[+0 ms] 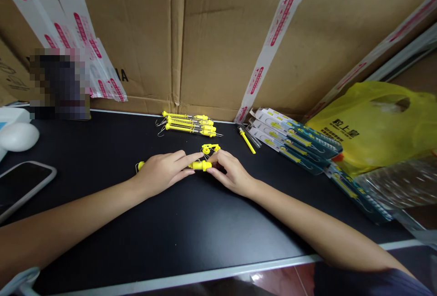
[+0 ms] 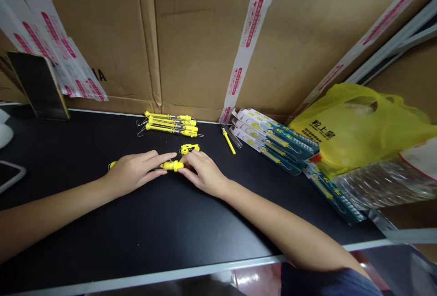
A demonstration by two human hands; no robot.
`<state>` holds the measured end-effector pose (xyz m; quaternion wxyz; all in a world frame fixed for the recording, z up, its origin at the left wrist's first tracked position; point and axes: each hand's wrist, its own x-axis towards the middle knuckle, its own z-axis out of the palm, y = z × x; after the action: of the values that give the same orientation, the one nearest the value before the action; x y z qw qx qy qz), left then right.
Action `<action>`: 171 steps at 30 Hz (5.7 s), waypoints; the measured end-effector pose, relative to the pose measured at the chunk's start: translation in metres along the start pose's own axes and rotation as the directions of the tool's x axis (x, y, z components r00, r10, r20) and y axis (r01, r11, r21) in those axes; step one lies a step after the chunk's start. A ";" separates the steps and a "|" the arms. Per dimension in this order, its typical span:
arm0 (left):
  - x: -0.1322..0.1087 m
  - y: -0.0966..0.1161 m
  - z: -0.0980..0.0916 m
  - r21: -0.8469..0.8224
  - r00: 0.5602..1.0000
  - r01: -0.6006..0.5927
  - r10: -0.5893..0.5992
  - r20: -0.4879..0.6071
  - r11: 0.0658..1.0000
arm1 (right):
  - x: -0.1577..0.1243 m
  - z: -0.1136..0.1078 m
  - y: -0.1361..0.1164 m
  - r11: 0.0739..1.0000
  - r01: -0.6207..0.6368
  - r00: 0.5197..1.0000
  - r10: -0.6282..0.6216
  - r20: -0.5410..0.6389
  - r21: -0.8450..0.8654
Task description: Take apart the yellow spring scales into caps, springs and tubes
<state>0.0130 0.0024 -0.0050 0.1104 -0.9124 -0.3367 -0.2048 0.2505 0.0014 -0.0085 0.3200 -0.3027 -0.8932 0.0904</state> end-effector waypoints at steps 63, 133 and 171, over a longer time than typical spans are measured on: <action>0.000 -0.001 0.000 -0.034 1.000 -0.003 0.004 0.029 0.999 | 0.000 -0.005 -0.005 0.990 -0.050 0.998 0.054 0.023 -0.135; 0.000 0.000 -0.001 -0.022 0.999 0.004 -0.003 0.046 1.000 | -0.001 -0.002 -0.003 0.997 0.015 0.999 -0.012 0.045 -0.074; 0.000 -0.002 0.002 -0.038 1.000 -0.007 0.008 0.024 0.999 | 0.000 -0.002 0.001 0.996 0.050 0.999 -0.051 -0.009 -0.072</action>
<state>0.0121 0.0049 -0.0069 0.0898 -0.9180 -0.3307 -0.1997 0.2525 0.0020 -0.0077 0.3160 -0.2916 -0.9015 0.0485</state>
